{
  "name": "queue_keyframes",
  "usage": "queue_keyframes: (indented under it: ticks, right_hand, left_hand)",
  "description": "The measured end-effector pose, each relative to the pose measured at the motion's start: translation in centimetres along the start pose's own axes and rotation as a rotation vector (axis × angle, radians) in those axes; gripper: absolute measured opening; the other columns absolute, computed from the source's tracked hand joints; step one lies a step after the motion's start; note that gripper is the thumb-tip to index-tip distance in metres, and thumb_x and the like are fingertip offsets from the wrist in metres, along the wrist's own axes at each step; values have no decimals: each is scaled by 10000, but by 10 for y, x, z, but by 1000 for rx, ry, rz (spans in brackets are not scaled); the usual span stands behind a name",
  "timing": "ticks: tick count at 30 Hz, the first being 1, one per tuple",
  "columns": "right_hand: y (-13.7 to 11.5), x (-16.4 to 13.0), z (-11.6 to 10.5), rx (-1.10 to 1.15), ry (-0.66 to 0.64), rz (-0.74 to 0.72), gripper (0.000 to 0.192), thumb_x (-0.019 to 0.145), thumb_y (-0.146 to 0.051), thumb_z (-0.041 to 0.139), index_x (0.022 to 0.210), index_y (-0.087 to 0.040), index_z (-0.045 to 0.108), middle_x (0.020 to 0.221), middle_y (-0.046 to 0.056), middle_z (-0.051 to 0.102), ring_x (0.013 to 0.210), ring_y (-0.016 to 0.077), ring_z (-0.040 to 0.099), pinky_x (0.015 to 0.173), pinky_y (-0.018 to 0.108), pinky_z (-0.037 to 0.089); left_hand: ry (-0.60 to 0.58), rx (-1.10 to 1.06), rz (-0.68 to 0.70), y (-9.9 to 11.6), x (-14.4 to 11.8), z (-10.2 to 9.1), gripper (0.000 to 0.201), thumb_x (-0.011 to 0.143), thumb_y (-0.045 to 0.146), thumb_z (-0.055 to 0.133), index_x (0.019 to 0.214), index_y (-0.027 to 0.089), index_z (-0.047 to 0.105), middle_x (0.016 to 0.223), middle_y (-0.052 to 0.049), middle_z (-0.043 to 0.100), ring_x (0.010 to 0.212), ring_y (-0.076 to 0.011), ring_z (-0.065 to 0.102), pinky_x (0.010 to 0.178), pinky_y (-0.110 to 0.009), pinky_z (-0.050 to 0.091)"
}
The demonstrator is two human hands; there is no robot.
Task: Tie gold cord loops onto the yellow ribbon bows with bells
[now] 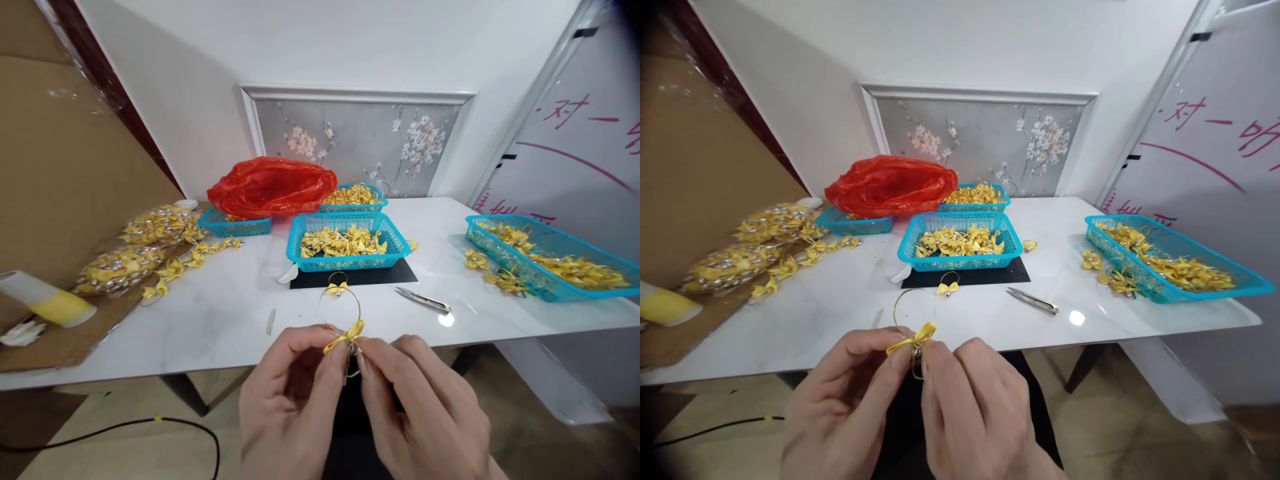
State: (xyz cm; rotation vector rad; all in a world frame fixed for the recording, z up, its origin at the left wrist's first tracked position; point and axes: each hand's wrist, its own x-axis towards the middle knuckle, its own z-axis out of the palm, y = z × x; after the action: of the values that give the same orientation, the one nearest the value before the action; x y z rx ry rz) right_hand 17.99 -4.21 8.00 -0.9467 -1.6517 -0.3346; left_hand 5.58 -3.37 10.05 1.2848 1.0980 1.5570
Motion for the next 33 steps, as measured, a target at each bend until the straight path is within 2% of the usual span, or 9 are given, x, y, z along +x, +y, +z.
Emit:
queue_keyframes:
  ticks: [5,11,16,20,24,28,33]
  right_hand:
    - [-1,-1,1,28,6,8,121,845,14,632,941,-24,694,654,84,641,532,127,566,479,254,523]
    - [-1,2,-3,2,9,-49,154,835,28,628,975,-8,680,656,90,626,526,132,522,431,265,460]
    - [-1,2,-5,2,-2,-58,157,835,29,620,979,12,681,648,81,585,522,125,488,424,262,443]
    - [2,7,-11,8,-81,-71,194,812,50,600,973,-10,689,624,69,550,539,139,488,440,265,444]
    - [8,14,-20,15,-174,-18,229,830,42,558,936,-99,704,657,48,523,540,126,480,455,247,433]
    - [12,17,-23,130,-252,99,224,883,3,526,932,-148,684,705,32,532,581,121,523,497,231,456]
    - [9,14,-14,214,-207,173,151,912,-34,531,871,-131,639,717,37,553,609,115,559,536,221,477]
  left_hand:
    - [50,57,24,0,-2,1,109,755,151,776,775,257,761,795,3,770,696,-148,708,642,-156,579]
    - [132,58,154,-4,-9,6,207,762,81,735,797,283,770,828,21,763,789,-156,714,758,-183,587]
    - [125,112,231,-8,-10,5,291,769,29,703,822,307,769,861,32,767,854,-165,714,809,-209,578]
    - [121,142,306,-11,-9,1,351,775,4,683,861,332,774,900,44,785,871,-165,714,849,-228,561]
    - [89,183,284,-9,-7,1,339,787,5,671,840,325,771,872,48,788,857,-155,719,843,-203,552]
    - [49,134,166,-7,-4,0,199,811,99,705,806,287,771,825,23,785,777,-146,723,733,-153,572]
    - [-44,110,147,-9,0,-6,149,828,156,724,852,298,760,858,48,790,783,-109,734,734,-101,572]
